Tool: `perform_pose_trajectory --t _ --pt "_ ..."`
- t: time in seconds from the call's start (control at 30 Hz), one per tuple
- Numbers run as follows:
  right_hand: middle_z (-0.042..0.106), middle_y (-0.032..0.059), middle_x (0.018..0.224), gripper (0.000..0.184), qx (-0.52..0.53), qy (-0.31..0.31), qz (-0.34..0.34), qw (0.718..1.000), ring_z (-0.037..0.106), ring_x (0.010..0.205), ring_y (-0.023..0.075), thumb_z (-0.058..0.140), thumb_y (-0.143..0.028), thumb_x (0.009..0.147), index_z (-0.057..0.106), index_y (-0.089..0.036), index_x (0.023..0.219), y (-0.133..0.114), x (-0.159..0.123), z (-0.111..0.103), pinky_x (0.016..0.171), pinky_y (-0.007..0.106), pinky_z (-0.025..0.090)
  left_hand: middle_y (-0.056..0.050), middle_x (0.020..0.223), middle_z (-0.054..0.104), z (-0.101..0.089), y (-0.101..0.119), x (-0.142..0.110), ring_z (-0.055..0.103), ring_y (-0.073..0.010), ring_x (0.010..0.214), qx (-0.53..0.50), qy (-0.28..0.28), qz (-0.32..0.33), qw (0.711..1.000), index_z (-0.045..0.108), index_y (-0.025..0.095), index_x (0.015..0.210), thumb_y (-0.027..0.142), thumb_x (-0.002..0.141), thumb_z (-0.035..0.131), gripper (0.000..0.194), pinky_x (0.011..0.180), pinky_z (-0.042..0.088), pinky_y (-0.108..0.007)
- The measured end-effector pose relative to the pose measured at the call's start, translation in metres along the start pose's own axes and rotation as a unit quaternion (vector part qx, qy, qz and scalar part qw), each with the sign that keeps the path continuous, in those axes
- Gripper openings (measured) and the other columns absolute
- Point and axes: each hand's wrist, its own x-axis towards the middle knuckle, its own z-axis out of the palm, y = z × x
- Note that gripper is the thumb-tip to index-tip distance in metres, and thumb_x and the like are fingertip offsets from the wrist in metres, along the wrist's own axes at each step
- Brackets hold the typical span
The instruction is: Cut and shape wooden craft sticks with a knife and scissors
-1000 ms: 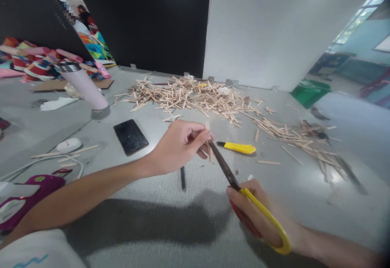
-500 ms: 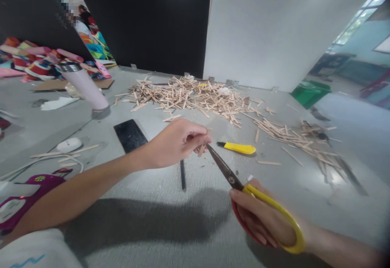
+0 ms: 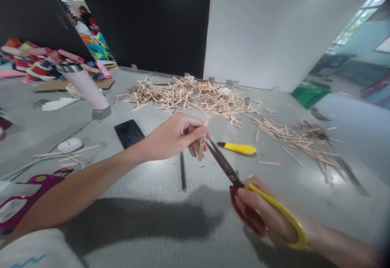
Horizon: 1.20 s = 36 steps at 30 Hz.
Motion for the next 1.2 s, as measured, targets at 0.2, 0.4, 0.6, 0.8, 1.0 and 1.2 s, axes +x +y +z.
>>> perform_pose_trajectory --t 0.2,0.4,0.6,0.8,1.0,1.2 --pt "0.043 -0.0059 0.047 0.065 -0.037 0.010 0.014 0.999 0.041 0.041 0.0088 0.054 -0.076 0.098 0.044 -0.025 0.059 -0.005 -0.002 0.002 0.046 0.022 0.039 -0.008 0.074 0.083 0.003 0.000 -0.001 0.081 -0.0172 0.064 0.015 0.007 -0.003 1.000 0.074 0.014 0.092 0.039 0.112 0.063 0.033 0.061 0.066 -0.022" --pt "0.041 -0.0069 0.043 0.068 -0.040 0.020 0.025 0.999 0.038 0.037 0.0078 0.054 -0.076 0.100 0.045 -0.024 0.058 -0.005 0.000 0.003 0.040 0.020 0.035 -0.008 0.075 0.083 0.007 0.003 -0.003 0.081 -0.0182 0.066 0.042 0.012 -0.008 0.999 0.074 0.015 0.092 0.042 0.111 0.064 0.034 0.063 0.066 -0.023" --pt "0.039 -0.0076 0.038 0.075 0.024 0.008 0.031 0.999 0.034 0.031 0.0061 0.055 -0.084 0.098 0.045 -0.024 0.055 0.001 0.003 0.007 0.035 0.017 0.033 -0.009 0.076 0.084 0.008 0.001 -0.002 0.082 -0.0187 0.067 0.044 0.003 -0.005 0.999 0.074 0.014 0.094 0.042 0.112 0.062 0.036 0.063 0.067 -0.024" --pt "0.038 -0.0067 0.035 0.079 0.019 0.008 0.026 0.999 0.030 0.028 0.0052 0.055 -0.087 0.096 0.045 -0.024 0.050 0.003 0.007 0.009 0.030 0.017 0.026 -0.011 0.077 0.084 0.006 0.001 -0.002 0.083 -0.0194 0.068 0.022 -0.008 -0.015 1.000 0.072 0.012 0.094 0.037 0.114 0.059 0.034 0.063 0.067 -0.024" --pt "0.037 -0.0058 0.035 0.079 0.011 -0.013 0.016 1.000 0.031 0.029 0.0053 0.055 -0.083 0.098 0.043 -0.024 0.048 0.000 0.007 0.004 0.031 0.018 0.025 -0.009 0.075 0.082 0.002 0.000 -0.001 0.081 -0.0176 0.066 0.033 -0.027 0.015 0.999 0.071 0.014 0.089 0.054 0.109 0.067 0.045 0.064 0.065 -0.022" --pt "0.039 -0.0043 0.033 0.076 0.059 -0.040 0.062 0.995 0.034 0.027 0.0061 0.057 -0.079 0.097 0.046 -0.023 0.047 0.003 0.005 -0.002 0.029 0.017 0.025 -0.008 0.076 0.080 -0.004 0.000 0.001 0.079 -0.0160 0.068 0.075 -0.037 0.024 0.996 0.073 0.015 0.084 0.054 0.109 0.066 0.047 0.064 0.061 -0.021"
